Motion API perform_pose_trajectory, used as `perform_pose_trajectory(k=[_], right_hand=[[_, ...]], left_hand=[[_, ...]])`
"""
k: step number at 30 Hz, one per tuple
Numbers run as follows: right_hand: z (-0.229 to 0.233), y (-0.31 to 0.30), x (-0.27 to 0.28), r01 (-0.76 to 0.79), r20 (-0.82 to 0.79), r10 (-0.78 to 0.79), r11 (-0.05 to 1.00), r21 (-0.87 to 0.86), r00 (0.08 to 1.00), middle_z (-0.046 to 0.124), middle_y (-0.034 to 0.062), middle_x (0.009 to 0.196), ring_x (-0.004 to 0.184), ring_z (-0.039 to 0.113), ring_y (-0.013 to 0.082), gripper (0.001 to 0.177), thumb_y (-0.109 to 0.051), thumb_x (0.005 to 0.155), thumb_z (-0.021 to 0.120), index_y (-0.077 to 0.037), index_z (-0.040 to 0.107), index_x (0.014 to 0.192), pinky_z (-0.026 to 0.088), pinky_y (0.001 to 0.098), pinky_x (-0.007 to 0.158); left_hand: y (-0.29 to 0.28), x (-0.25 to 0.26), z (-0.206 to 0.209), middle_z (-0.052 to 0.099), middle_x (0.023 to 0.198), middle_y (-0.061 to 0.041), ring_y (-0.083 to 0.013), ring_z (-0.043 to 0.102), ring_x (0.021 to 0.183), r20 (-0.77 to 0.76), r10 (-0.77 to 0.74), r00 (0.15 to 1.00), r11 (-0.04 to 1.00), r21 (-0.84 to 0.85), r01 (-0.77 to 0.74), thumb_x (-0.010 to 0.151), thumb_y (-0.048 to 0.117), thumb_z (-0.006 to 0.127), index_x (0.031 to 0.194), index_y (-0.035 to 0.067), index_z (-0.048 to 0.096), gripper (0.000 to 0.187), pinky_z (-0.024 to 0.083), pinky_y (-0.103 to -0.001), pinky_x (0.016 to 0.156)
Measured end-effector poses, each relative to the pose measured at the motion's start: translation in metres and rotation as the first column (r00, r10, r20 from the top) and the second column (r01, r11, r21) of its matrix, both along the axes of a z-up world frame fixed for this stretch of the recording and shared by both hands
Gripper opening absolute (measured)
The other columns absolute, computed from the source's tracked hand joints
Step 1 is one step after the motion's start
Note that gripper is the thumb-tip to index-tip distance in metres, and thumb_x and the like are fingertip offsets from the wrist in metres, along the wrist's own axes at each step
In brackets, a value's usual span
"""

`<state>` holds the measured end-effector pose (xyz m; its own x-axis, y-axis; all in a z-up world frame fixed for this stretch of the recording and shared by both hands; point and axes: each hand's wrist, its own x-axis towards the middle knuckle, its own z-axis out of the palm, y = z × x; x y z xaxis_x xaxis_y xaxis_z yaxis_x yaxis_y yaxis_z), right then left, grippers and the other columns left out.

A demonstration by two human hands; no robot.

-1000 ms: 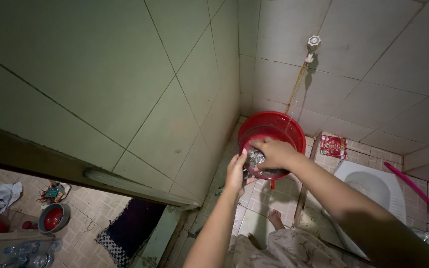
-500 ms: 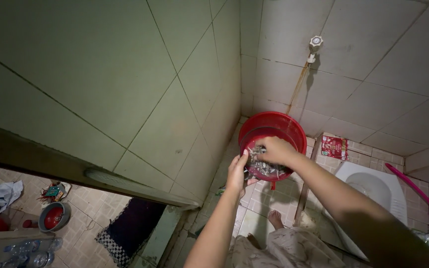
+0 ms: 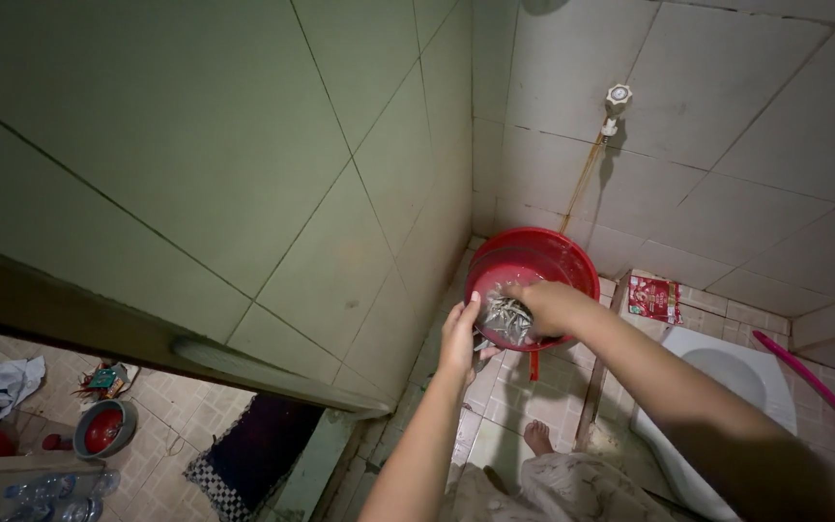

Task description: Washing dried fish in a red basin under a faucet in a washroom.

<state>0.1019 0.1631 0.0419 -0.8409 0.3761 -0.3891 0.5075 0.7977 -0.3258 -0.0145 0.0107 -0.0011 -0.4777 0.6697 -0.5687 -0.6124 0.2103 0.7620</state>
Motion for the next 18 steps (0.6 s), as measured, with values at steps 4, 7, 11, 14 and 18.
perform_pose_trajectory(k=[4, 7, 11, 14, 18], right_hand=[[-0.011, -0.009, 0.000, 0.000, -0.037, 0.002, 0.998, 0.066, 0.999, 0.062, 0.0202, 0.125, 0.112, 0.066, 0.0378, 0.091, -0.013, 0.068, 0.086, -0.029, 0.045, 0.147, 0.056, 0.0455, 0.093], [-0.012, -0.015, -0.002, 0.058, -0.079, -0.052, 0.996, 0.071, 0.996, 0.056, 0.0225, 0.131, 0.110, 0.066, 0.0400, 0.082, -0.017, 0.072, 0.085, -0.029, 0.047, 0.144, 0.056, 0.0473, 0.091], [-0.020, -0.014, -0.003, 0.110, -0.078, -0.102, 0.987, 0.117, 0.992, 0.063, 0.0182, 0.125, 0.107, 0.069, 0.0374, 0.070, -0.010, 0.076, 0.076, -0.028, 0.054, 0.140, 0.057, 0.0484, 0.088], [-0.013, -0.013, -0.005, 0.161, -0.143, -0.145, 0.981, 0.106, 0.979, 0.070, 0.0148, 0.118, 0.106, 0.070, 0.0350, 0.061, -0.009, 0.076, 0.074, -0.025, 0.062, 0.133, 0.057, 0.0481, 0.089], [-0.011, -0.002, -0.011, 0.168, -0.283, -0.157, 0.986, 0.012, 0.946, 0.074, 0.0159, 0.110, 0.105, 0.071, 0.0329, 0.048, -0.014, 0.073, 0.078, -0.014, 0.071, 0.121, 0.057, 0.0453, 0.091]], left_hand=[[0.001, 0.000, 0.005, 0.067, 0.128, -0.006, -0.0221, 0.067, 0.110, -0.009, -0.020, 1.000, 1.000, 0.000, 0.020, 0.086, 0.060, 0.065, 0.135, 0.016, 0.058, 0.066, 0.060, -0.043, 0.075], [0.001, -0.002, 0.005, 0.067, 0.126, -0.007, -0.0212, 0.068, 0.108, -0.028, -0.018, 0.999, 1.000, -0.014, 0.017, 0.086, 0.059, 0.067, 0.134, 0.016, 0.059, 0.065, 0.059, -0.044, 0.075], [0.002, -0.005, -0.001, 0.067, 0.126, -0.005, -0.0205, 0.069, 0.108, -0.009, -0.013, 1.000, 1.000, -0.026, 0.013, 0.087, 0.059, 0.067, 0.135, 0.018, 0.057, 0.064, 0.061, -0.044, 0.075], [0.000, -0.005, 0.003, 0.068, 0.124, -0.006, -0.0203, 0.070, 0.106, 0.003, -0.018, 1.000, 1.000, -0.015, 0.018, 0.087, 0.058, 0.066, 0.134, 0.018, 0.057, 0.062, 0.061, -0.044, 0.075], [0.002, -0.009, -0.004, 0.070, 0.119, -0.007, -0.0212, 0.070, 0.100, 0.011, -0.021, 1.000, 1.000, 0.016, 0.021, 0.087, 0.058, 0.065, 0.131, 0.017, 0.060, 0.061, 0.061, -0.044, 0.073]])
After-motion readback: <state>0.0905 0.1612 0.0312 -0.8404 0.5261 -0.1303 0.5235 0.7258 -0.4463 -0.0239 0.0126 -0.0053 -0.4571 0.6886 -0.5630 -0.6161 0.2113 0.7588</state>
